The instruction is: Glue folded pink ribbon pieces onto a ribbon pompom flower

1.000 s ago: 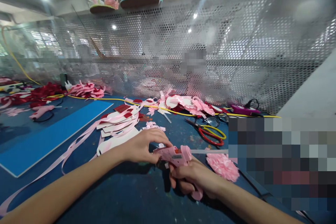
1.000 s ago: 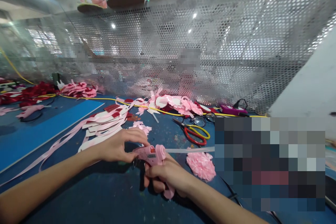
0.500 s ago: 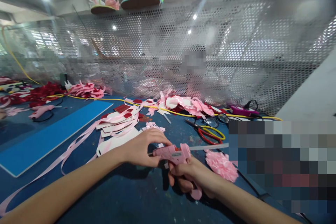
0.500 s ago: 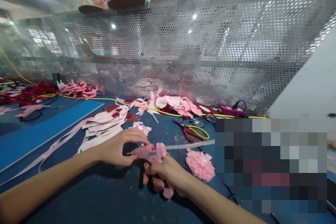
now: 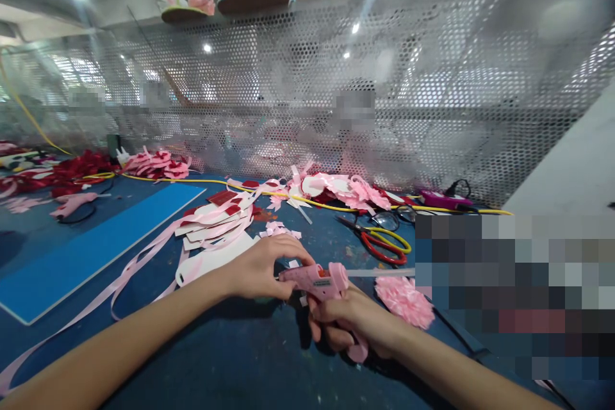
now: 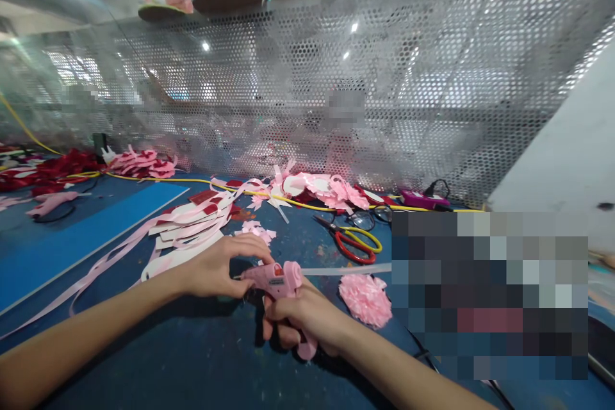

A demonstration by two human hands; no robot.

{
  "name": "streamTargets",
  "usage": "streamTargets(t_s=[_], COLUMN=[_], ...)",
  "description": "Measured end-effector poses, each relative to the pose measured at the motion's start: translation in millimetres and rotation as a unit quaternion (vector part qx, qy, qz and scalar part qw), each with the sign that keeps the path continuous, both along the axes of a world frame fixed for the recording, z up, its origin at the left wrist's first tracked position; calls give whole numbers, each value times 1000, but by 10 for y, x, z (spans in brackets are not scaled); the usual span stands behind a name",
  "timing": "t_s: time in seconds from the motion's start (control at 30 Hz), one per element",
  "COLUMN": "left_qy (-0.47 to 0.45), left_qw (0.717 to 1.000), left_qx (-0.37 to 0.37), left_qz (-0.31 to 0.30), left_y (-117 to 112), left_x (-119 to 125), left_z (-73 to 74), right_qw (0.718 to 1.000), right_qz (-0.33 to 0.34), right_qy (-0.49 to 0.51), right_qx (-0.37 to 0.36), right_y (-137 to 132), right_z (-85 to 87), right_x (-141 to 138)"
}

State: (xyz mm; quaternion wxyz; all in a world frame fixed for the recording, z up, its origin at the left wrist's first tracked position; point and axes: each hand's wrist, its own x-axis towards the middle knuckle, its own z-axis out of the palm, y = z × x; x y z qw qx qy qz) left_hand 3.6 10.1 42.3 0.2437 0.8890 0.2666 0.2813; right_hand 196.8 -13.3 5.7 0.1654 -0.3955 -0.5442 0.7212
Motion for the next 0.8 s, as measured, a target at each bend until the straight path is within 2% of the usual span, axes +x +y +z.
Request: streamTargets(t_s=[0.2, 0.4, 0.53, 0.8], left_qy=[-14, -18, -9, 6], left_qw=[997, 994, 995, 999], left_qx=[-69, -108, -101, -32], left_qz=[10, 1, -9, -26], left_y=[31, 76, 88, 87], left_x=[-39, -89, -106, -128], left_z=[-53, -76, -78, -60], right_qw=[1000, 999, 999, 1000], right_qz=[1, 14, 16, 10], right_qy=[15, 27, 23, 19], right_qx=[-11, -18, -19, -16], right_y=[3, 7, 16, 1], right_z=[-8, -5, -15, -1], right_x=[4, 2, 10, 6])
